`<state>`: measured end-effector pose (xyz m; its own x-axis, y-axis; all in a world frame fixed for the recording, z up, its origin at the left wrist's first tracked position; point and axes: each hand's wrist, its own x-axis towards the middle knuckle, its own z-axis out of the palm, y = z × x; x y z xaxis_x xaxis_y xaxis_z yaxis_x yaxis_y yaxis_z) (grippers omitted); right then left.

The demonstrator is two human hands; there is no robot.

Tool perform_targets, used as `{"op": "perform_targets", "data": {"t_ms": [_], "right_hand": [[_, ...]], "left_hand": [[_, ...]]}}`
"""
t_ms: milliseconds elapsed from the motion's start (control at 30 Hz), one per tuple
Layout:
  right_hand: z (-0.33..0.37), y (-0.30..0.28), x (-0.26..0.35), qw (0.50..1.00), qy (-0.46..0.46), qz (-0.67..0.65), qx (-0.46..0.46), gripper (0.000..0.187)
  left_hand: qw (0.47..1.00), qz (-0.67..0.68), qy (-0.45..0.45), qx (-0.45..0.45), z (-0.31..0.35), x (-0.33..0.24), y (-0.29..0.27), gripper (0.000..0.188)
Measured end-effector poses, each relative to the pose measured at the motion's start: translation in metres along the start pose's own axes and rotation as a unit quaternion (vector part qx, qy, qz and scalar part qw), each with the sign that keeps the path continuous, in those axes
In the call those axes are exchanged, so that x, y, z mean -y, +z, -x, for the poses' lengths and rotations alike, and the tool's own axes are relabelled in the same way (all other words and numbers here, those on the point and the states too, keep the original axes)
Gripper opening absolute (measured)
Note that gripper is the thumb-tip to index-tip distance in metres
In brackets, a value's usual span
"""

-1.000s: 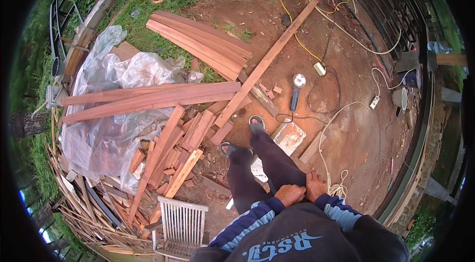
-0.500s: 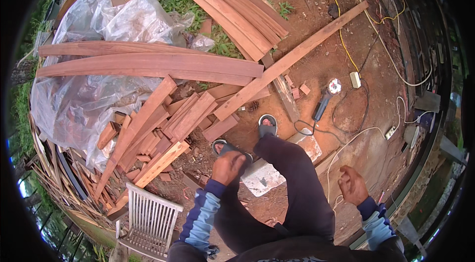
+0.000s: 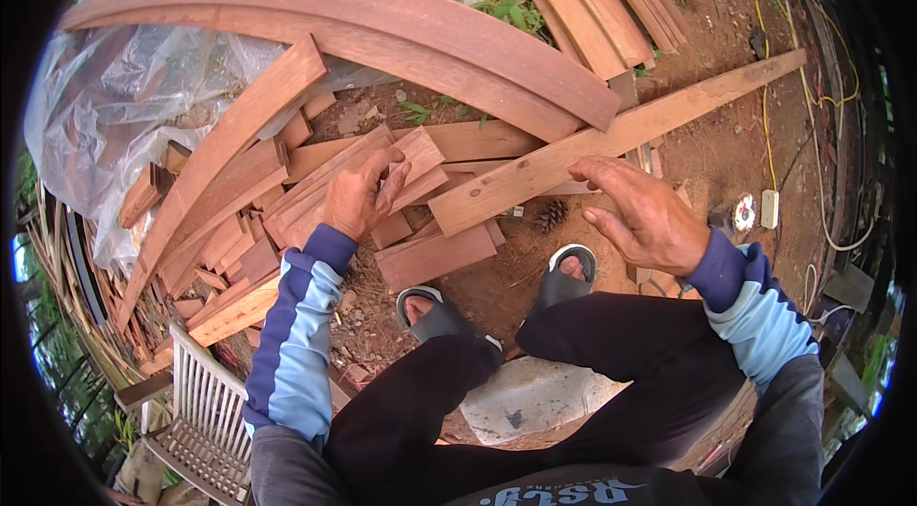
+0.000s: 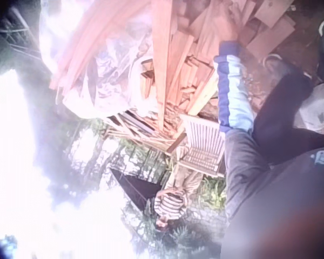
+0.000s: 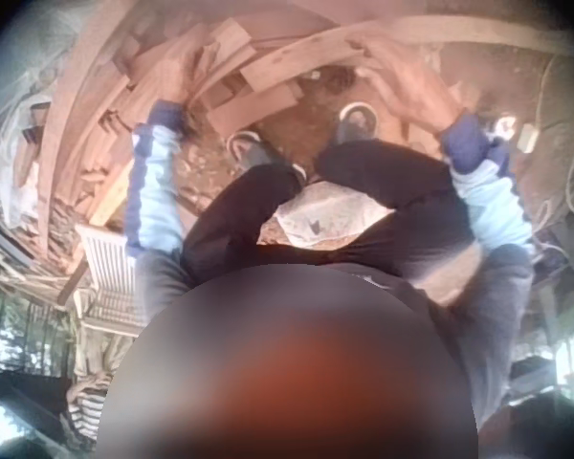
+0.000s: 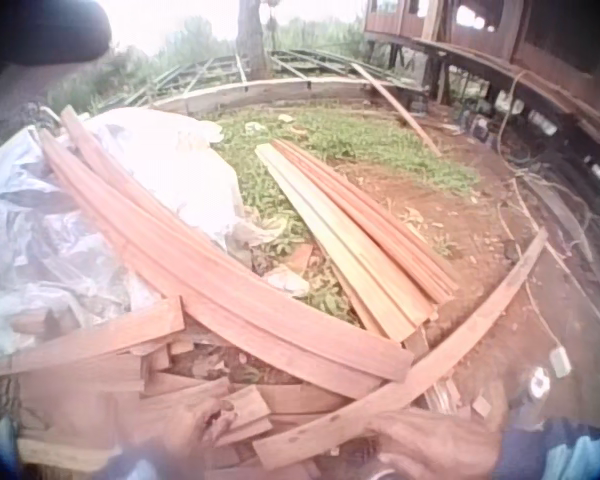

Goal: The person sits on the ground and uses a metal ruler and pencil to mark a wooden plank. They then use an angle grinder to sand the edges of the plank, repeating the process on multiple pieces of wood.

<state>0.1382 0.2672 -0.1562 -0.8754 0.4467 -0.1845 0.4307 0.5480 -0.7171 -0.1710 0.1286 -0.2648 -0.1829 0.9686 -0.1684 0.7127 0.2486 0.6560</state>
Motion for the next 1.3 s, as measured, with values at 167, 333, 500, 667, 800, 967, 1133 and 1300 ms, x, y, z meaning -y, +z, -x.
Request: {"op": "perform_targets", "data": {"t_ms": [167, 333, 500, 667, 800, 967, 1133, 1300], "right_hand": [[0.011, -0.007, 0.017, 0.998, -0.038, 0.03, 0.027, 0.043], [0.058, -0.078, 0.046, 0.959, -0.12, 0.147, -0.208, 0.042], [0.057, -0.053, 0.024, 0.956, -0.12, 0.174, -0.201, 0.038], [0.092, -0.058, 0.002, 0.964, -0.056, 0.172, -0.197, 0.038], [0.107, -0.066, 0.009, 0.955, -0.026, 0.166, -0.244, 0.036], [0.107, -0.066, -0.02, 0.954, -0.011, 0.141, -0.264, 0.036], [0.112, -0.068, -0.029, 0.961, 0.051, 0.13, -0.238, 0.036], [0.108, -0.064, -0.032, 0.965, 0.051, 0.125, -0.225, 0.036]], "left_hand": [[0.989, -0.069, 0.109, -0.076, -0.002, 0.018, -0.02, 0.015], [0.949, -0.066, 0.228, -0.207, -0.016, -0.075, -0.092, 0.012], [0.946, -0.074, 0.242, -0.2, 0.038, -0.143, -0.114, 0.019], [0.944, -0.082, 0.313, -0.072, 0.11, -0.22, -0.096, 0.029], [0.948, -0.26, 0.172, 0.066, 0.159, -0.244, -0.099, 0.051], [0.912, -0.272, 0.307, 0.023, 0.162, -0.208, -0.09, 0.048], [0.924, -0.294, 0.176, 0.167, 0.166, -0.205, -0.094, 0.059], [0.963, -0.164, 0.16, 0.14, 0.162, -0.178, -0.089, 0.04]]}}
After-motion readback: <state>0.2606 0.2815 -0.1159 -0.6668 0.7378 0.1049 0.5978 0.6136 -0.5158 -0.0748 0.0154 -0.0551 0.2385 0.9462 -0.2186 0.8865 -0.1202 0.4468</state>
